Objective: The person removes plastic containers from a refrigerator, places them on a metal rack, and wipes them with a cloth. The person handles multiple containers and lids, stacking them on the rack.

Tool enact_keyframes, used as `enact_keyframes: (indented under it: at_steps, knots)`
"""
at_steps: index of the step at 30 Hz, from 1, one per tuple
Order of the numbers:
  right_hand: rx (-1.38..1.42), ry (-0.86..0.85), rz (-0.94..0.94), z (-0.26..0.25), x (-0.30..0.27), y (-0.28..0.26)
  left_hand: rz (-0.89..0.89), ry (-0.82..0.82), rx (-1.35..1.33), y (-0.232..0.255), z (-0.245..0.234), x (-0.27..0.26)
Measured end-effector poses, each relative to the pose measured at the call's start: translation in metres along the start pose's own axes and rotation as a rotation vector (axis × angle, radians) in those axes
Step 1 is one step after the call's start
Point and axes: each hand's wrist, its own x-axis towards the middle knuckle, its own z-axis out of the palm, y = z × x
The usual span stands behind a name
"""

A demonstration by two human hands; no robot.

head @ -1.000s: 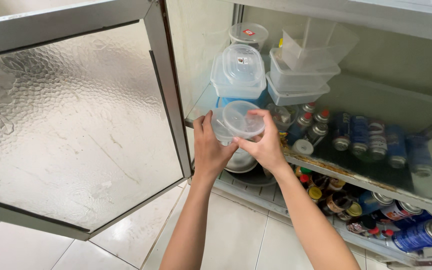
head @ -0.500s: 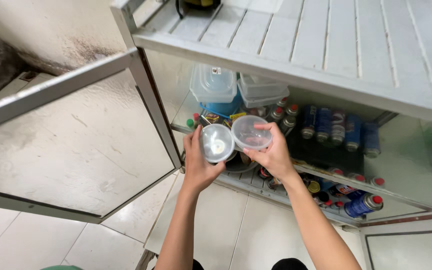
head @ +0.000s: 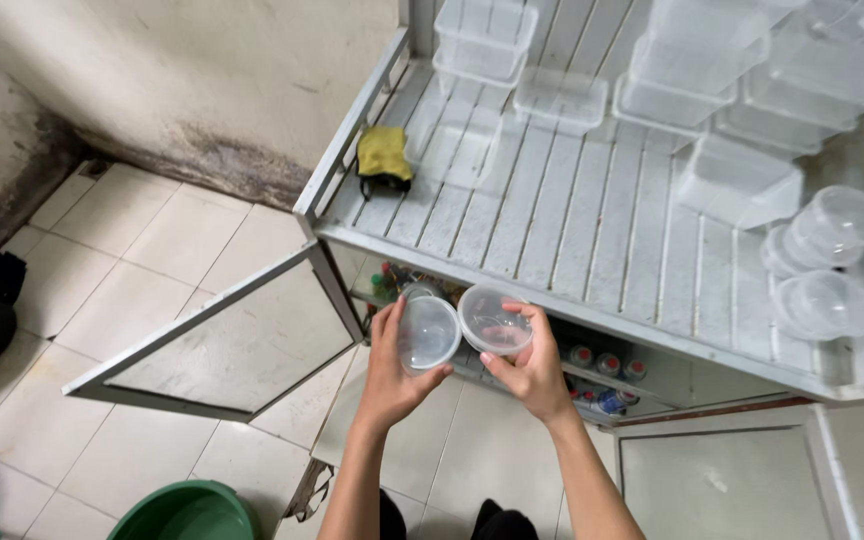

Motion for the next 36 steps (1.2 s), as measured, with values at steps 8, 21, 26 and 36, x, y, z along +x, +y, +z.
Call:
enact_keyframes:
  at_steps: [8,21,26,36]
  knots:
    - [0.09,0.164,0.021,-0.079,-0.023,-0.115,0.039,-0.114,0.001,0.137,0.049,0.048]
    - [-0.377,0.655,0.072,-0.208,-0.057,-0.119,-0.027,-0.365,0.057,0.18,0.176,0.074]
    - [-0.459,0.796,0.089,-0.23,-0.049,-0.095,-0.05,-0.501,0.113,0.169,0.211,0.104]
    - [-0.695,0.992,0.096,-0.297,-0.03,-0.106,-0.001,-0.63,0.125,0.175,0.289,0.142]
